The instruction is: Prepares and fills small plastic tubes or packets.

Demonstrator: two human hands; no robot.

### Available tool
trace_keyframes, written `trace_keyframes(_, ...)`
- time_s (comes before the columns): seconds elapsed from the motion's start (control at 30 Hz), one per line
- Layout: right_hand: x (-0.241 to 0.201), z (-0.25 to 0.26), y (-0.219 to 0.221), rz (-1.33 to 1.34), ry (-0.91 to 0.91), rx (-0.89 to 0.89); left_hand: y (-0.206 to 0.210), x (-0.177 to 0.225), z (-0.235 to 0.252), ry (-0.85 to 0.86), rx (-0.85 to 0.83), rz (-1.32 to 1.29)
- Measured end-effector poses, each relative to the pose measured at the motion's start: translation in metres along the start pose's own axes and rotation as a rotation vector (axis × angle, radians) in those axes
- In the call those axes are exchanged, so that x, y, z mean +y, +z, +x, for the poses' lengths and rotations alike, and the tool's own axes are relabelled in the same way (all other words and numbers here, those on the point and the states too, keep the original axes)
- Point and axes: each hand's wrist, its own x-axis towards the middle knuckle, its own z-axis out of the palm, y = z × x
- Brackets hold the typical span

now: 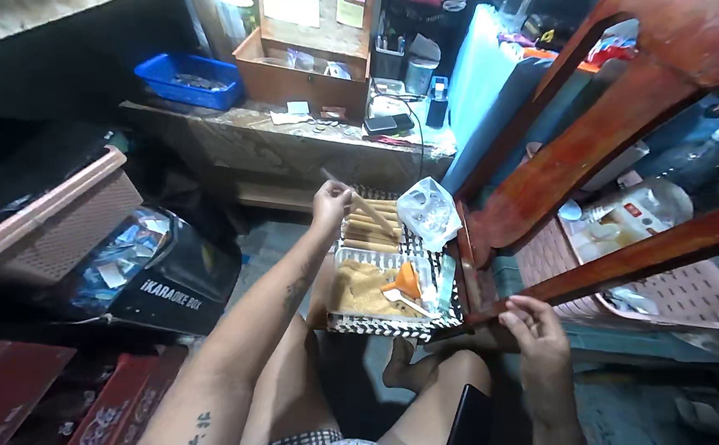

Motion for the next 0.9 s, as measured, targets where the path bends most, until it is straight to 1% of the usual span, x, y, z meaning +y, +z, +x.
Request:
trace_keyframes(0.17,0.024,-0.027,-0.017,0.083,0.095,0.078,-0.001,-0.064,0.021,-0.216,0.006,0.019)
trace_keyframes(0.23,0.029,-0.030,-0.022,0.089,0.120,0.089,-0.007,-0.082,0.027,-0.250,0.012,0.117)
trace_keyframes(0.27,0.031,-0.030,-0.023,0.088,0.128,0.090,-0.013,-0.088,0.030,-0.254,-0.007,0.218)
trace_keyframes(0.4,0.032,-0.030,-0.016,0.101,0.170,0.080,-0.026,-0.086,0.026,-0.223,-0.067,0.565)
trace_keyframes(0.47,0.030,-0.028,-0.006,0.101,0.170,0.054,-0.030,-0.091,0.028,-0.183,-0.072,0.668)
trace_keyframes(0.57,0.033,-0.025,0.008,0.070,0.148,-0.017,-0.035,-0.095,0.029,-0.172,-0.081,0.774)
trace_keyframes(0.63,0.038,-0.022,0.014,0.025,0.155,-0.046,-0.039,-0.096,0.026,-0.163,-0.039,0.776)
trace_keyframes(0.73,0.043,-0.014,0.017,-0.111,0.139,-0.067,-0.049,-0.092,0.011,-0.076,0.027,0.640)
trace_keyframes(0.8,0.041,-0.005,0.018,-0.231,0.130,-0.085,-0.054,-0.084,-0.003,-0.027,0.021,0.541)
trace_keyframes(0.9,0.041,0.013,0.025,-0.403,0.229,-0.220,-0.057,-0.070,-0.033,0.015,0.022,0.381)
